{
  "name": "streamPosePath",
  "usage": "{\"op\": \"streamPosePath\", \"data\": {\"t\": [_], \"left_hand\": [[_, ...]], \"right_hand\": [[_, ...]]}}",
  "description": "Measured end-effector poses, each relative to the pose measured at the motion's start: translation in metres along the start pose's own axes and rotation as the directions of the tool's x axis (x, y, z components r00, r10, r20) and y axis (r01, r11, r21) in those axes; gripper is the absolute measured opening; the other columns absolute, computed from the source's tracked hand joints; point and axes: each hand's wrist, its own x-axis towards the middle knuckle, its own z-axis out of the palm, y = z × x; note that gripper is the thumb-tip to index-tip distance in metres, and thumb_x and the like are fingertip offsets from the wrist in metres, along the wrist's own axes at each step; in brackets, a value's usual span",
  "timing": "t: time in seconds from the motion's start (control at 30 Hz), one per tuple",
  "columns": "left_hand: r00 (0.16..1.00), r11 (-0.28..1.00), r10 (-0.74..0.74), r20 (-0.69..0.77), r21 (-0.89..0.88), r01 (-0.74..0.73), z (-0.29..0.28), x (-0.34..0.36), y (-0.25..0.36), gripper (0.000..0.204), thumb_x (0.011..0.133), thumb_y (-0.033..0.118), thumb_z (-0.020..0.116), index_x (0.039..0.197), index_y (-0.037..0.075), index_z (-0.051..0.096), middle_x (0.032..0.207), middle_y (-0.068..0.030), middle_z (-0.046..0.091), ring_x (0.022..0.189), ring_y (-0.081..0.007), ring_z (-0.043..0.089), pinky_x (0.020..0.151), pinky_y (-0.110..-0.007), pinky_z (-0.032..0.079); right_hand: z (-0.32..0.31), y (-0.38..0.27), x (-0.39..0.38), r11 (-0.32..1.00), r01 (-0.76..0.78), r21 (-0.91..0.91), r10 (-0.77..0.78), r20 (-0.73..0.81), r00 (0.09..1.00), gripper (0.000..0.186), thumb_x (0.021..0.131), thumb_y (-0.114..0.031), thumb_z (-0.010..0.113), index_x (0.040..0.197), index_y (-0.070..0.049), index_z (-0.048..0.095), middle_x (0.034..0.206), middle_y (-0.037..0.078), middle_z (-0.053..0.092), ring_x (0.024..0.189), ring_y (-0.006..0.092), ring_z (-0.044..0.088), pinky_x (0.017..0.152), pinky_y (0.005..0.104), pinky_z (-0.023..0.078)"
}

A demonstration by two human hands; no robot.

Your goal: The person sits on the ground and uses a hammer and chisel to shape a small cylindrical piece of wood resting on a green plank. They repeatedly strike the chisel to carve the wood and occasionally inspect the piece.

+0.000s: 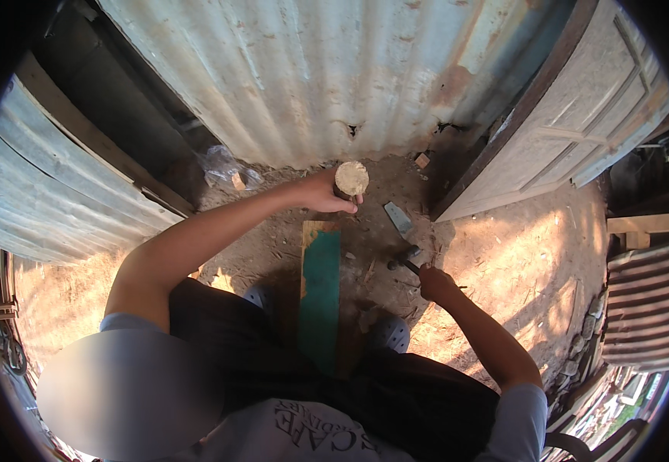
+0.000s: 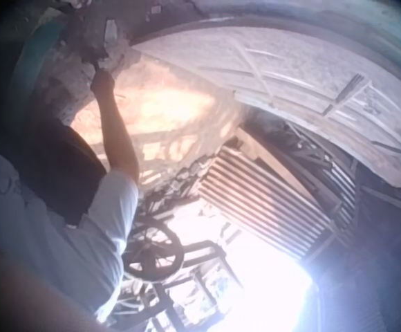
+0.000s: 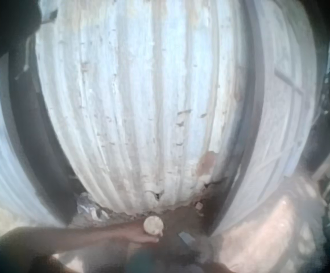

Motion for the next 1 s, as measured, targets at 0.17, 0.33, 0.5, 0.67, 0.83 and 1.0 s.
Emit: {"op": "streamPosePath", "data": {"t": [0.17,0.33,0.5,0.67,0.83,1.0], "left_hand": [[1.0,1.0,0.009,0.004,0.018,-0.009,0.001,0.003,0.001,0.021,0.077,0.024,0.064,0.09,0.008,0.064,0.085,-0.0034,0.064,0.089,-0.017,0.06,0.086,-0.032,0.044],[0.995,0.992,-0.098,-0.031,-0.089,0.095,0.0,0.004,0.015,0.025,0.073,0.028,0.071,0.085,0.007,0.064,0.085,-0.0041,0.064,0.086,-0.0159,0.059,0.081,-0.032,0.045],[0.984,0.996,-0.081,-0.157,-0.058,0.072,0.02,0.0,0.011,0.035,0.067,0.033,0.078,0.081,0.006,0.06,0.08,-0.0045,0.062,0.083,-0.0167,0.058,0.077,-0.032,0.045],[0.994,0.999,-0.012,-0.111,-0.047,0.007,0.026,-0.002,-0.004,0.042,0.064,0.033,0.08,0.084,0.005,0.055,0.084,-0.0046,0.058,0.085,-0.0184,0.055,0.077,-0.032,0.044],[0.999,0.999,0.036,-0.003,0.016,-0.036,0.018,-0.004,0.004,0.046,0.065,0.031,0.079,0.094,0.004,0.055,0.094,-0.0083,0.056,0.09,-0.0213,0.054,0.08,-0.032,0.043],[0.999,0.998,-0.014,-0.045,0.063,0.016,0.02,-0.015,0.009,0.057,0.068,0.034,0.077,0.108,0.003,0.053,0.104,-0.0121,0.057,0.097,-0.0238,0.055,0.088,-0.034,0.043]], "right_hand": [[0.006,0.002,0.004,0.999,-0.021,-0.024,0.021,-0.012,1.0,0.025,0.077,-0.008,0.052,0.1,0.002,0.049,0.086,0.018,0.064,0.083,0.0305,0.065,0.069,0.0397,0.053],[-0.003,-0.005,-0.005,1.0,-0.013,-0.011,0.013,-0.034,0.999,0.022,0.078,-0.01,0.05,0.098,0.0,0.049,0.083,0.017,0.064,0.081,0.0306,0.065,0.068,0.0399,0.053],[0.002,-0.001,-0.003,1.0,0.01,-0.011,-0.011,-0.067,0.998,0.02,0.078,-0.011,0.049,0.094,0.001,0.05,0.083,0.017,0.063,0.078,0.0305,0.065,0.066,0.0404,0.053],[-0.016,-0.006,-0.003,0.999,0.041,0.027,-0.04,-0.066,0.997,0.021,0.08,-0.015,0.052,0.093,0.001,0.052,0.086,0.021,0.062,0.081,0.0351,0.063,0.07,0.0432,0.051],[-0.018,0.006,-0.018,0.986,-0.017,0.166,0.032,-0.089,0.995,0.022,0.082,-0.019,0.055,0.092,0.0,0.052,0.082,0.025,0.061,0.078,0.0399,0.062,0.068,0.0462,0.049],[-0.071,-0.006,-0.056,0.913,-0.01,0.407,0.027,-0.037,0.999,0.028,0.084,-0.024,0.056,0.097,0.0,0.05,0.077,0.023,0.06,0.079,0.0393,0.061,0.064,0.0453,0.048]]}}
